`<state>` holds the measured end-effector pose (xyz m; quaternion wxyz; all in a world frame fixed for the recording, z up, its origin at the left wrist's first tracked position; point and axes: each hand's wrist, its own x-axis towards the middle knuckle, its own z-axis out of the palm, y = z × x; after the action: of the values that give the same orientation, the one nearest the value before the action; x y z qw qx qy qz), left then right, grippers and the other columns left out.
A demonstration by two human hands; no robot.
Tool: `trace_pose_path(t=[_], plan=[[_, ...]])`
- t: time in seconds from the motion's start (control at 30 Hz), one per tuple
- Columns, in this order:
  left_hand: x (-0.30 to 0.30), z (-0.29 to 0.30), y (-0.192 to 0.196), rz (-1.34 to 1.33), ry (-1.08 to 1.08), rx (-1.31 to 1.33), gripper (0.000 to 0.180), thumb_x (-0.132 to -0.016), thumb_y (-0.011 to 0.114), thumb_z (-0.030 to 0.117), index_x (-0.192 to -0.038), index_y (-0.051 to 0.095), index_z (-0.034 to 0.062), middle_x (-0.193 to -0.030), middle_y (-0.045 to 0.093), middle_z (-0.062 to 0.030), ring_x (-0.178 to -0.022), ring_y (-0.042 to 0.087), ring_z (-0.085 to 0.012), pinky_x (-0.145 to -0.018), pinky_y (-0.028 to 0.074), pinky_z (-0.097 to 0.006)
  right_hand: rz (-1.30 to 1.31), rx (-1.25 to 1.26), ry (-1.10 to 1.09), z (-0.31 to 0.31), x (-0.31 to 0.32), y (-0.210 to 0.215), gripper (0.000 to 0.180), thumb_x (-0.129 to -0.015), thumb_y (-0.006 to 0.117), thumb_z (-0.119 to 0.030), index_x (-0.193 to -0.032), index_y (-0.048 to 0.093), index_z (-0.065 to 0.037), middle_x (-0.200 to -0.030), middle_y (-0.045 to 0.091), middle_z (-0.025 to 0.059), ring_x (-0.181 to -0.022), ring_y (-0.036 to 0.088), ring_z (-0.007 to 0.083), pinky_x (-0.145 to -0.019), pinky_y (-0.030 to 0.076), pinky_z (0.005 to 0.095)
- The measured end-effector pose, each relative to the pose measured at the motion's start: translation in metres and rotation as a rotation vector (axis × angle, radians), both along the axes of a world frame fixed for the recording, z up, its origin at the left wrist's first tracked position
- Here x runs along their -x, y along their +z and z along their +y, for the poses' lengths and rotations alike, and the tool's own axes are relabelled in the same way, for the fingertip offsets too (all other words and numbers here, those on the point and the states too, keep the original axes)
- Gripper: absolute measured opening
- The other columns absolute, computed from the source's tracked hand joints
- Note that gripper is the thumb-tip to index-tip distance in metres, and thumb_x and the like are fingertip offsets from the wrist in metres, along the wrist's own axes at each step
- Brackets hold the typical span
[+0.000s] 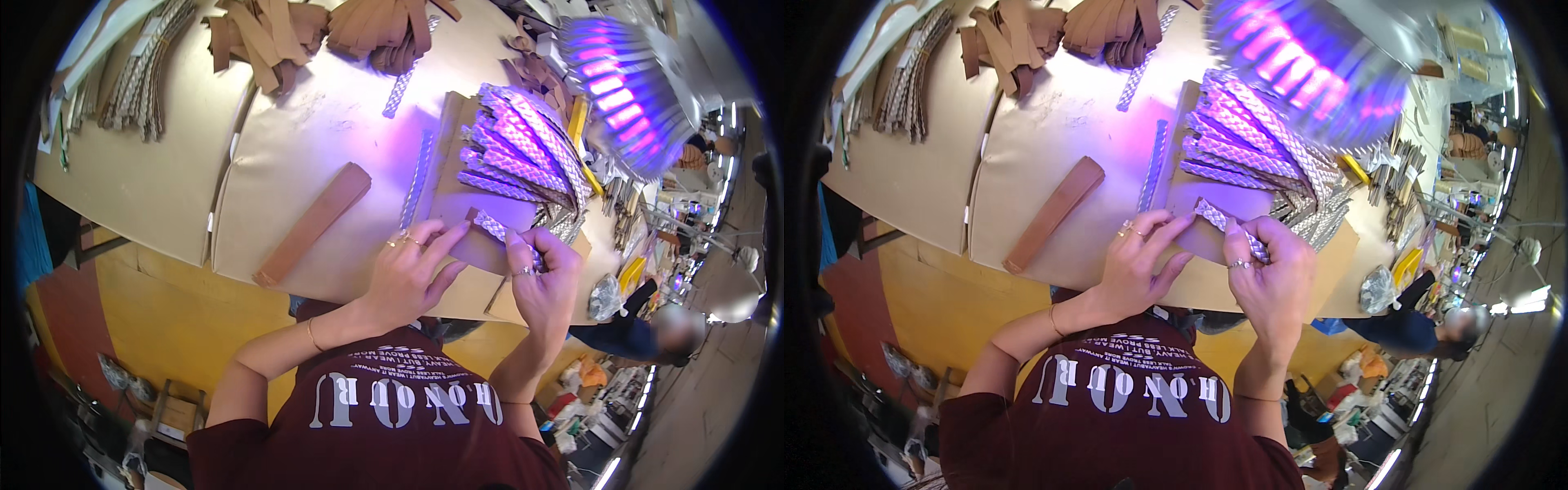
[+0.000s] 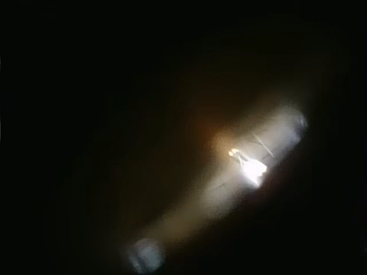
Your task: The person repeatedly picks up braided cords and brown leather strips, wraps the cords around the strips, and places the finished pieces on a cardboard sheet. The person also gathers the completed pieces into a bundle and ties them with a rubber band.
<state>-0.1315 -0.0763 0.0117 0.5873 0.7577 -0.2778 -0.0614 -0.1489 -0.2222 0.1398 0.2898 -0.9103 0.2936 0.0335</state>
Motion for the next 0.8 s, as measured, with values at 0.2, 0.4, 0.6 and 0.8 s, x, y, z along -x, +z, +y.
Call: trace_pose_path(t=[0.2,0.4,0.6,0.8], plan=[[-0.002,-0.004,-0.008,0.055,-0.04,0.06,0.049,-0.079,0.076,0.015,-0.125,0.062,0.0053,-0.109,0.054,-0.0111,-0.082,0.061,-0.0243,-0.071,0.05,-0.037,0.116,0.114,0.04,0.013,-0.018,-0.007,0.025,-0.09,0.068,-0.015,-0.073,0.063,0.003,-0.055,0.048,-0.0037,-0.054,0.038,0.003,-0.049,0.031,0.0238],[-0.001,-0.005,-0.01,0.037,-0.01,0.099,0.052,-0.075,0.077,0.014,-0.125,0.063,0.0052,-0.107,0.055,-0.0094,-0.082,0.06,-0.023,-0.071,0.05,-0.036,0.148,0.146,-0.008,0.015,-0.025,-0.01,0.023,-0.085,0.068,-0.015,-0.072,0.063,0.003,-0.052,0.047,0.0046,-0.048,0.04,0.0089,-0.048,0.035,0.0287],[-0.005,-0.004,-0.008,0.043,-0.023,0.083,0.052,-0.076,0.076,0.018,-0.125,0.063,0.0063,-0.104,0.056,-0.0082,-0.086,0.059,-0.0224,-0.074,0.049,-0.036,0.147,0.105,-0.11,0.017,-0.024,-0.013,0.02,-0.083,0.068,-0.012,-0.072,0.063,0.004,-0.051,0.048,0.0044,-0.048,0.039,0.0078,-0.047,0.035,0.0287],[-0.006,-0.004,-0.008,0.011,-0.024,0.064,0.053,-0.077,0.076,0.021,-0.126,0.063,0.0065,-0.103,0.056,-0.0077,-0.088,0.059,-0.0219,-0.077,0.048,-0.036,0.12,0.127,-0.097,0.019,-0.023,-0.015,0.02,-0.083,0.068,-0.012,-0.073,0.063,0.005,-0.051,0.048,0.004,-0.048,0.039,0.0073,-0.046,0.034,0.0281]])
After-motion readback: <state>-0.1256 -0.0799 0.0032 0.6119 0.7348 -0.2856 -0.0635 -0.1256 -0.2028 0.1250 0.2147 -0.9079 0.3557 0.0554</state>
